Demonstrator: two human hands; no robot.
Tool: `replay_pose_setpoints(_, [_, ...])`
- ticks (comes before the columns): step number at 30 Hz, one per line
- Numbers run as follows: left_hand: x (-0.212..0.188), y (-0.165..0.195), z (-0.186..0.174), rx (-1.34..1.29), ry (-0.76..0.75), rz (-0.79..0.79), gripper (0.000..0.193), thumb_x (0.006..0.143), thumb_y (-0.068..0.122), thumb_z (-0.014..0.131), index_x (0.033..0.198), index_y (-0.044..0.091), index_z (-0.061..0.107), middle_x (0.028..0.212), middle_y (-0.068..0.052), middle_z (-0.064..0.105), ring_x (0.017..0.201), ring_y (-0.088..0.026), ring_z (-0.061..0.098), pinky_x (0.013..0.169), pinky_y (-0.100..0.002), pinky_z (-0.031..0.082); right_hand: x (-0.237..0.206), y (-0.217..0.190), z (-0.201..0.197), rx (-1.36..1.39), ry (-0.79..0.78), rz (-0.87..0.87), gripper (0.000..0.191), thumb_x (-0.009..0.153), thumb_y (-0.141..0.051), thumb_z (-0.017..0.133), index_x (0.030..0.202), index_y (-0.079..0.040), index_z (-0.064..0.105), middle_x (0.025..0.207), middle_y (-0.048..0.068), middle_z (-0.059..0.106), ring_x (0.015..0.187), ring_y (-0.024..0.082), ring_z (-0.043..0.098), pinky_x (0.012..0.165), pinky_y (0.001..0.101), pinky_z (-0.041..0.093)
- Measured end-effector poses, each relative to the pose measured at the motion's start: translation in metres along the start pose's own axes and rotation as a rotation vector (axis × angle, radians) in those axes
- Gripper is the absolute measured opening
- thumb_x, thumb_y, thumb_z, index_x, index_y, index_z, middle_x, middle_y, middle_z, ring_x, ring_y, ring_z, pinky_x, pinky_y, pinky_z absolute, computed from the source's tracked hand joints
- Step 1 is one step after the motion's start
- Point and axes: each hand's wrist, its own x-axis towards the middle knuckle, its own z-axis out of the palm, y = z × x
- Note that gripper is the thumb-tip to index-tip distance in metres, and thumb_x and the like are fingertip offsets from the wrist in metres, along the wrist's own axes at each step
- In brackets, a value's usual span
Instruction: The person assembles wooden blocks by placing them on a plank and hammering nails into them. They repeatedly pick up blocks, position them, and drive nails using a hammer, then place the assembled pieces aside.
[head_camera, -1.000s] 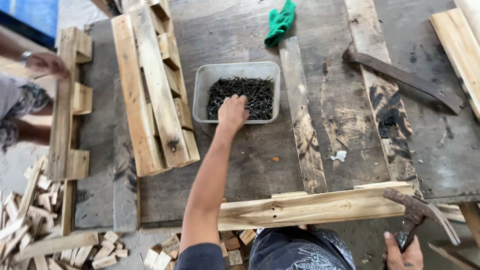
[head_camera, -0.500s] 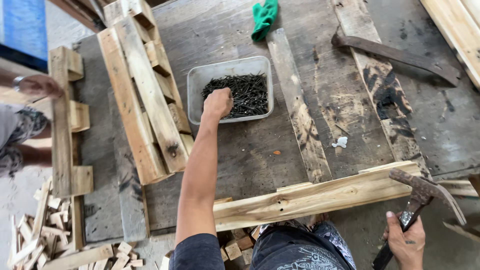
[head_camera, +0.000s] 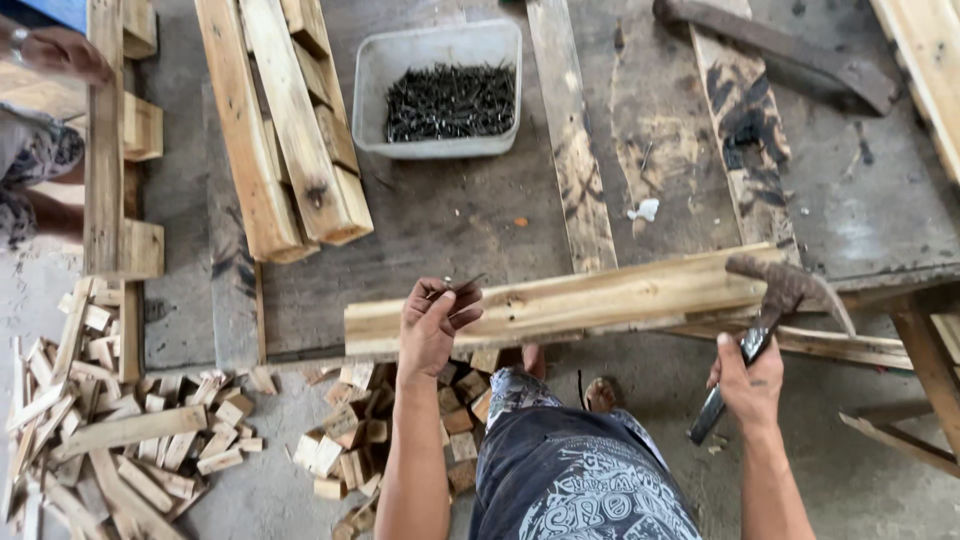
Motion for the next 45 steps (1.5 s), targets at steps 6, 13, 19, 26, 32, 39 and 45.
replay_pose_setpoints(6, [-0.006, -0.030, -0.018, -0.347, 0.065, 0.008, 0.008, 0.102, 0.005, 0.056, 0.101, 0.011, 0.060, 0.099, -0.014, 0.072, 0.090, -0.025, 0.074, 0.074, -0.036, 0.064, 0.001, -0.005, -0.002, 0.155, -0.076, 0.033, 0.019, 0.105, -0.013, 0.063, 0.107, -0.007, 0.045, 0.069, 0.003, 0.051, 0.050, 0.013, 0.051, 0.044, 0.0312, 0.044])
replay_pose_setpoints(13, [0.004, -0.038, 0.008, 0.061, 0.092, 0.037, 0.010, 0.106, 0.014, 0.064, 0.105, 0.007, 0.070, 0.086, -0.001, 0.068, 0.062, -0.006, 0.051, 0.048, -0.021, 0.042, 0.001, -0.018, -0.012, 0.242, -0.121, 0.091, 0.016, 0.104, -0.012, 0.062, 0.107, -0.008, 0.047, 0.070, 0.003, 0.052, 0.051, 0.013, 0.050, 0.042, 0.0306, 0.043])
replay_pose_setpoints(19, [-0.003, -0.027, 0.027, 0.594, -0.038, 0.191, 0.023, 0.098, 0.011, 0.067, 0.121, 0.010, 0.070, 0.085, 0.001, 0.068, 0.071, -0.005, 0.060, 0.056, -0.021, 0.049, -0.028, -0.046, -0.027, 0.218, -0.091, 0.013, 0.015, 0.107, -0.012, 0.061, 0.107, -0.009, 0.046, 0.071, 0.003, 0.051, 0.052, 0.012, 0.050, 0.044, 0.0293, 0.044])
replay_pose_setpoints(26, [-0.015, -0.016, 0.023, 0.704, -0.059, 0.145, 0.023, 0.097, 0.007, 0.067, 0.120, 0.006, 0.069, 0.098, -0.007, 0.076, 0.079, -0.012, 0.067, 0.066, -0.021, 0.053, -0.077, -0.058, -0.046, 0.211, -0.048, -0.043, 0.012, 0.103, -0.012, 0.060, 0.105, -0.010, 0.048, 0.069, 0.001, 0.053, 0.051, 0.011, 0.052, 0.045, 0.0261, 0.045])
replay_pose_setpoints(32, [-0.018, -0.007, -0.004, 0.898, -0.174, 0.273, 0.035, 0.092, 0.014, 0.077, 0.126, 0.009, 0.072, 0.111, -0.007, 0.078, 0.068, -0.006, 0.056, 0.057, -0.021, 0.053, -0.107, -0.021, -0.057, 0.051, 0.037, 0.008, 0.015, 0.100, -0.012, 0.063, 0.100, -0.007, 0.049, 0.066, 0.001, 0.054, 0.048, 0.010, 0.051, 0.042, 0.0255, 0.042])
replay_pose_setpoints(39, [0.025, -0.046, -0.007, 1.181, -0.050, 0.663, 0.020, 0.104, 0.025, 0.070, 0.114, 0.010, 0.076, 0.088, -0.003, 0.076, 0.068, -0.007, 0.067, 0.053, -0.023, 0.053, -0.144, 0.008, -0.059, -0.080, -0.043, 0.299, 0.018, 0.092, -0.016, 0.069, 0.097, -0.006, 0.055, 0.063, -0.002, 0.052, 0.045, 0.010, 0.050, 0.039, 0.0271, 0.041])
replay_pose_setpoints(45, [0.018, -0.046, -0.007, 1.287, -0.038, 0.781, 0.018, 0.106, 0.025, 0.072, 0.111, 0.008, 0.076, 0.098, -0.004, 0.067, 0.084, -0.010, 0.061, 0.071, -0.029, 0.052, -0.143, 0.012, -0.055, -0.247, -0.127, 0.185, 0.021, 0.093, -0.018, 0.072, 0.090, -0.005, 0.057, 0.064, -0.001, 0.053, 0.051, 0.008, 0.047, 0.043, 0.0279, 0.039])
